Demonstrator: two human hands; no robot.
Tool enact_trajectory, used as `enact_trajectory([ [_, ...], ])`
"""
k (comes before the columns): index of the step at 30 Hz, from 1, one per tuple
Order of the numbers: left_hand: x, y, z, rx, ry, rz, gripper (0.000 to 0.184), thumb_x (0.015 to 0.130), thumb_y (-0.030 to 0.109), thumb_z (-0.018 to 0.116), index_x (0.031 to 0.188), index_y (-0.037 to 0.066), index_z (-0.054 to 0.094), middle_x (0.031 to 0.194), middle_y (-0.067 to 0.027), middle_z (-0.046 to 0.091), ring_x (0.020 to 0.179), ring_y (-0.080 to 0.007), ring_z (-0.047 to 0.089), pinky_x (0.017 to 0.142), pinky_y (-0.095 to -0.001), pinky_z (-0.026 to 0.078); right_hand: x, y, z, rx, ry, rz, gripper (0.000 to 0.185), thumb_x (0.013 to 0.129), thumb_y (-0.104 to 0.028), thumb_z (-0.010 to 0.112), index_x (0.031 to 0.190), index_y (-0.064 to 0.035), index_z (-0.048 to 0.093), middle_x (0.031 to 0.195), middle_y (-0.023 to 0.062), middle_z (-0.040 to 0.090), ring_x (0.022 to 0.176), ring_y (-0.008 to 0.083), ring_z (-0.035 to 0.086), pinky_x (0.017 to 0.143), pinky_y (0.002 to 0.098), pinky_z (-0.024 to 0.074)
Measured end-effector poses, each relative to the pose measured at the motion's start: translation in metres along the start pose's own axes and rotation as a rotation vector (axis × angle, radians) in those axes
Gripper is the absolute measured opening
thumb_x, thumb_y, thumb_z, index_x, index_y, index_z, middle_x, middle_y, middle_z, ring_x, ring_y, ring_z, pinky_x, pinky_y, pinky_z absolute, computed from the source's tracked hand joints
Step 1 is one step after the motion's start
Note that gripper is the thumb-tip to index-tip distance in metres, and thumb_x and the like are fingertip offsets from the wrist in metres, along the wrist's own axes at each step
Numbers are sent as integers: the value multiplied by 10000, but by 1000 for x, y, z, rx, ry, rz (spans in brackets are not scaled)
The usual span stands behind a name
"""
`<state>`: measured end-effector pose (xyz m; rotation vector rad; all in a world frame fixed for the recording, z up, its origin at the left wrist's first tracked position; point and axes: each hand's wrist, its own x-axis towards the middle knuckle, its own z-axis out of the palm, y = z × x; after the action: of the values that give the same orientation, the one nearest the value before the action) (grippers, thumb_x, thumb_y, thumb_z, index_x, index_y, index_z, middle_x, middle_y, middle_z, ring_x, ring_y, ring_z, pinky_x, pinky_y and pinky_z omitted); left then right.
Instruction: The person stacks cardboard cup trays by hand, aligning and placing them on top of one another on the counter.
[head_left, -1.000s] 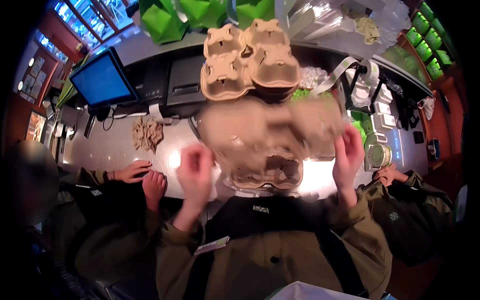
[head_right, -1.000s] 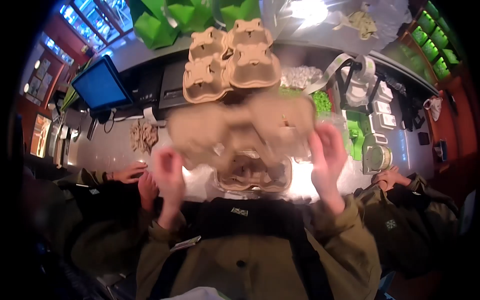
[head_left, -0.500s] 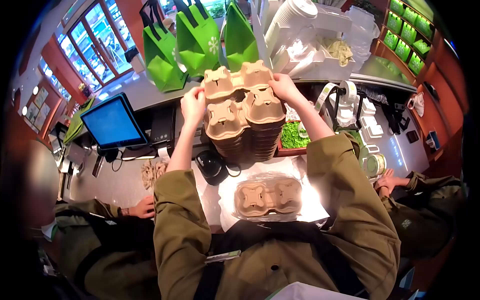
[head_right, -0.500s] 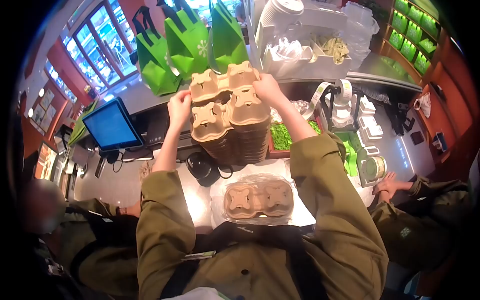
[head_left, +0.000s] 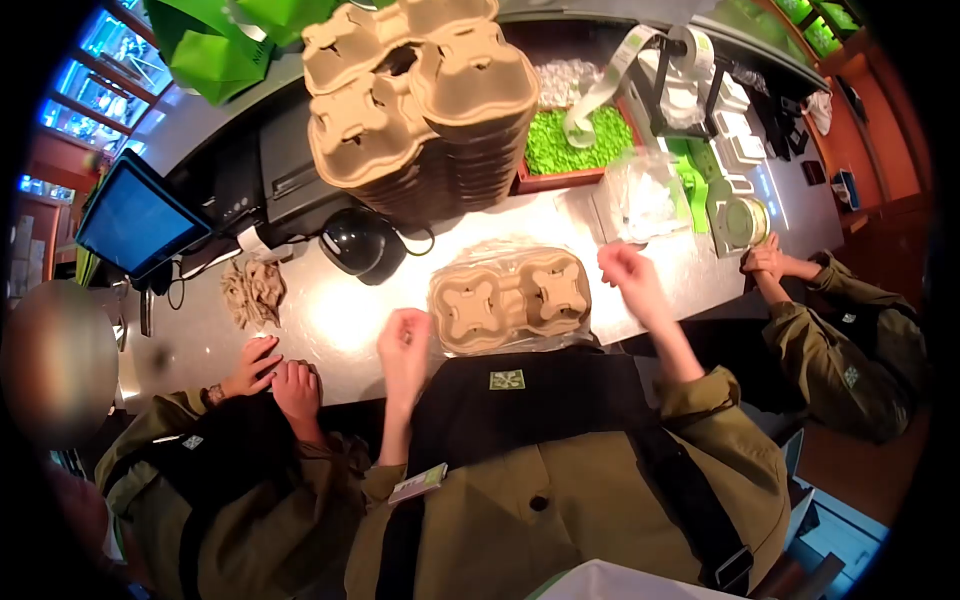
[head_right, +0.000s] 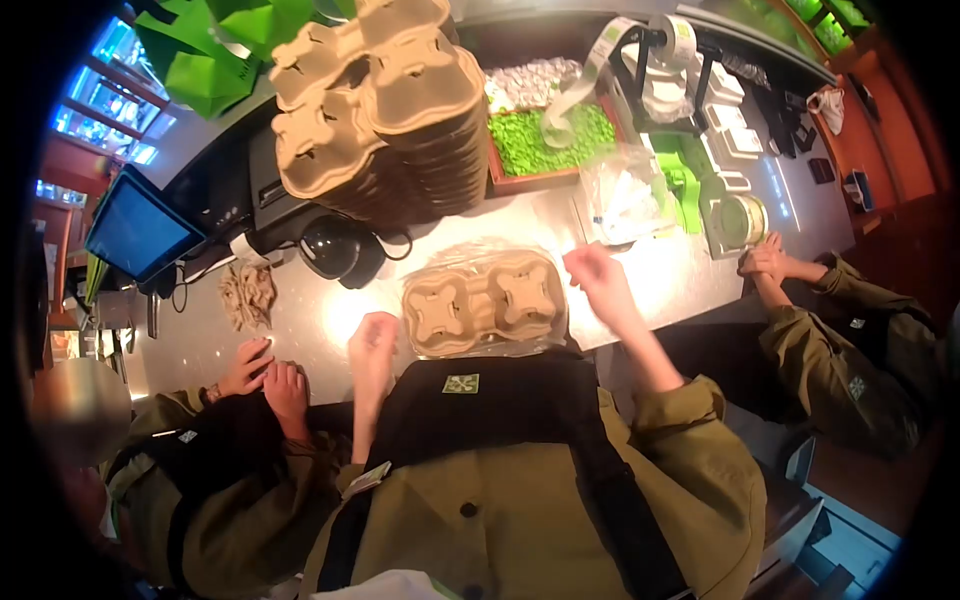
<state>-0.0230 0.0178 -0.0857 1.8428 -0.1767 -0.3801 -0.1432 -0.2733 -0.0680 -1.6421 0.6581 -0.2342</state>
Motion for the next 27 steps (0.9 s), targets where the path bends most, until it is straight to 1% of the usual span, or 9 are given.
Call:
enact_trajectory([
  [1, -6, -6, 9, -4, -18, -96, 86, 787, 83, 547, 775, -2, 547, 657, -17, 524, 624, -73, 482, 563, -207, 391, -12, 25, 9, -35, 4, 11, 80, 817, -86, 534, 823, -8, 553, 677, -17, 525, 588, 39, 465, 542, 177, 388],
  [5, -5, -6, 15, 136, 42, -6, 121, 787, 92, 542, 736, -17, 533, 581, -69, 537, 518, -114, 507, 490, -248, 400, -26, 39, 22, -57, 50, 114, 81, 800, -67, 550, 761, 1, 529, 638, -15, 524, 548, 25, 449, 501, 167, 369],
  [9, 1, -12, 5, 234, -97, -70, 125, 804, 93, 527, 759, -23, 513, 585, -41, 513, 520, -94, 471, 475, -230, 383, -15, 50, 16, -258, 68, 56, 172, 742, -140, 563, 753, 31, 544, 628, 129, 575, 580, 189, 557, 569, 294, 445],
  [14, 0, 2, 2, 364, -163, 54, 152, 819, 109, 504, 765, -33, 503, 572, -88, 503, 524, -140, 481, 505, -269, 396, -11, 22, 10, -539, -1, 14, 194, 717, -175, 550, 731, 18, 557, 672, 167, 581, 651, 321, 566, 607, 358, 451],
  [17, -4, 6, -1, 400, -130, 178, 146, 814, 130, 489, 760, -5, 499, 587, -152, 513, 518, -249, 512, 503, -332, 395, -6, 13, 10, -634, -34, 6, 188, 697, -188, 558, 687, 0, 552, 655, 167, 575, 655, 342, 557, 603, 389, 444],
  [21, -12, 8, -2, 310, -107, 137, 129, 813, 119, 499, 772, -3, 502, 578, -130, 494, 513, -214, 492, 511, -306, 397, -13, -1, 11, -760, -56, 45, 184, 695, -187, 561, 687, -3, 561, 631, 164, 573, 625, 330, 559, 588, 381, 443],
  [23, -11, -2, 0, 231, -82, 115, 129, 815, 118, 502, 773, -4, 501, 581, -113, 488, 515, -180, 477, 507, -293, 390, -14, 6, 7, -644, -41, 23, 184, 695, -187, 562, 691, -3, 562, 626, 163, 573, 613, 323, 561, 578, 374, 442],
  [24, -10, -8, 1, 172, -79, 55, 143, 828, 127, 494, 772, -4, 498, 588, -66, 481, 531, -120, 444, 504, -260, 375, -17, 11, 5, -588, -32, 25, 184, 695, -187, 562, 693, -3, 563, 624, 163, 572, 607, 319, 562, 573, 370, 441],
  [27, -9, -1, 1, 92, -144, -118, 156, 847, 137, 472, 781, -3, 494, 602, -19, 478, 542, -79, 422, 507, -226, 360, -22, 7, 8, -670, -11, 38, 189, 688, -186, 560, 688, 3, 556, 621, 161, 572, 613, 312, 568, 564, 361, 441],
])
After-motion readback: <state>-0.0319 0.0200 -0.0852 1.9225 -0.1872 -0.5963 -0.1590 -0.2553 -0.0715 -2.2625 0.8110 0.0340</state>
